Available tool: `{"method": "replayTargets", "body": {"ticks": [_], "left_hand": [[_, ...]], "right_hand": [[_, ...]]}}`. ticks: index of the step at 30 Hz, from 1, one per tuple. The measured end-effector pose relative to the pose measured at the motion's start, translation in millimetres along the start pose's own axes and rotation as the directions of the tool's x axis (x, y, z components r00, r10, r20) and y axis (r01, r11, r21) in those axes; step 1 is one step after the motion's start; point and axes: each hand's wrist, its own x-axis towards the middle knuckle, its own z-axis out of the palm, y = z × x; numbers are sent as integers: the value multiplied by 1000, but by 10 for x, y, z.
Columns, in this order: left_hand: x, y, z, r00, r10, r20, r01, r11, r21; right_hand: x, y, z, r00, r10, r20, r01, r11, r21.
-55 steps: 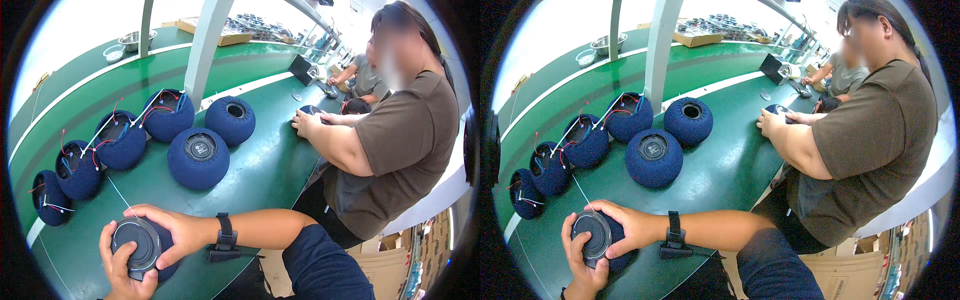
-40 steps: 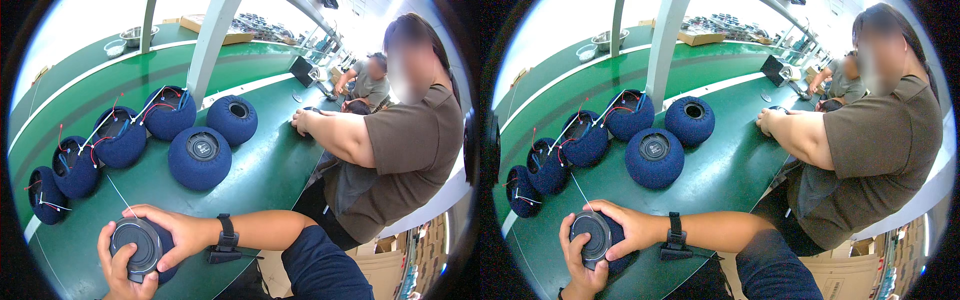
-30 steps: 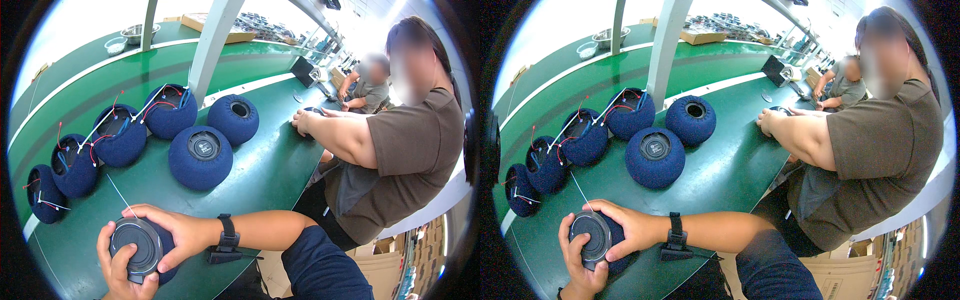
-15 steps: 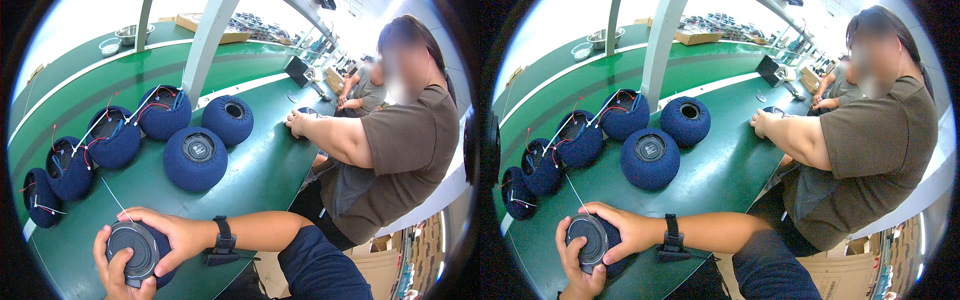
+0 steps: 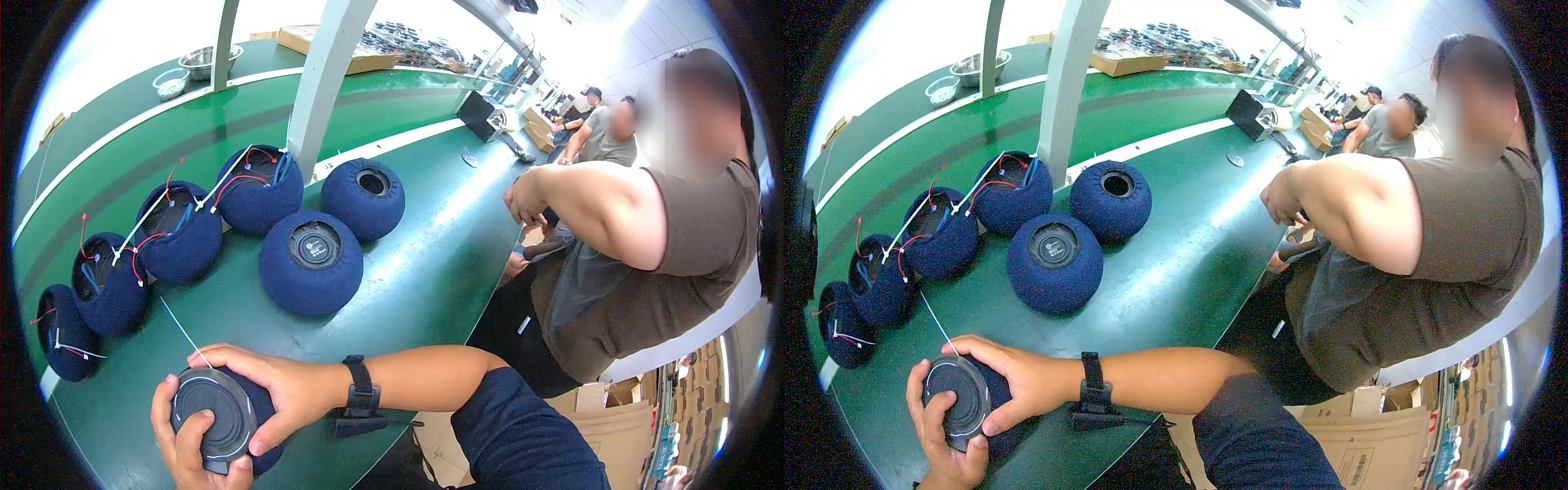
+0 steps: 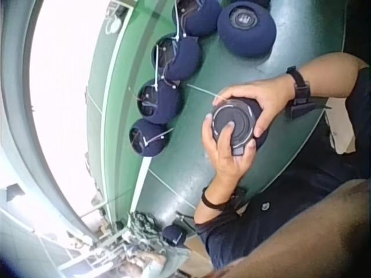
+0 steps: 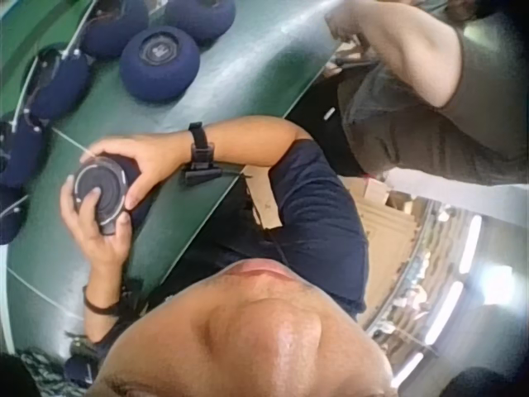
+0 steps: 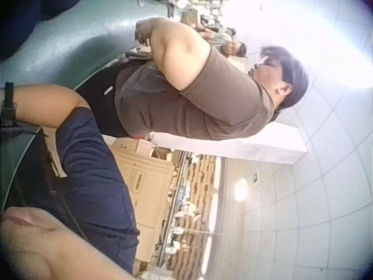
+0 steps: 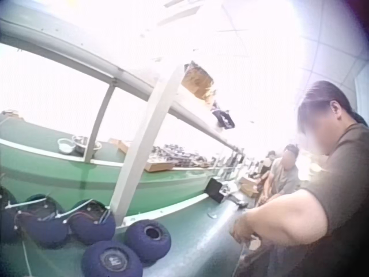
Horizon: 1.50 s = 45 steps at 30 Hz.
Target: Assembling blue spherical smart speakers by connecting internal components and circuit boards.
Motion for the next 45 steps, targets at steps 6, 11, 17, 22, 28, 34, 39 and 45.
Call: {"method": "replayTargets", "body": {"ticks": [6,11,17,22,28,34,39,45], "left_hand": [[-17,-11,-5,1000,3,5,-3,1000,-2],[-17,-6,1,1000,4,6,-4,1000,-25],[-18,-1,7,1000,0,19,0,1000,-3],[-37,-7,-1,1000,-5,6,5,1000,2],[-17,1,-10,1000,10,13,-11,1000,26],[-212,-151,176,994,-85,-68,77,989,-123],[8,38,-27,1000,29,-8,-29,999,34],[-174,-139,121,998,-50,-26,49,998,-33]], "right_hand": [[8,-20,11,1000,15,6,-15,999,34],[3,-37,6,999,30,11,-31,998,47],[0,0,-2,1000,6,9,-6,1000,13],[22,-10,4,1000,1,19,-2,999,34],[4,-47,-16,1000,-17,16,17,999,29],[4,24,25,999,-45,20,45,998,41],[-8,-22,-4,1000,-11,27,9,998,61],[0,-30,0,999,-4,33,1,997,78]]}}
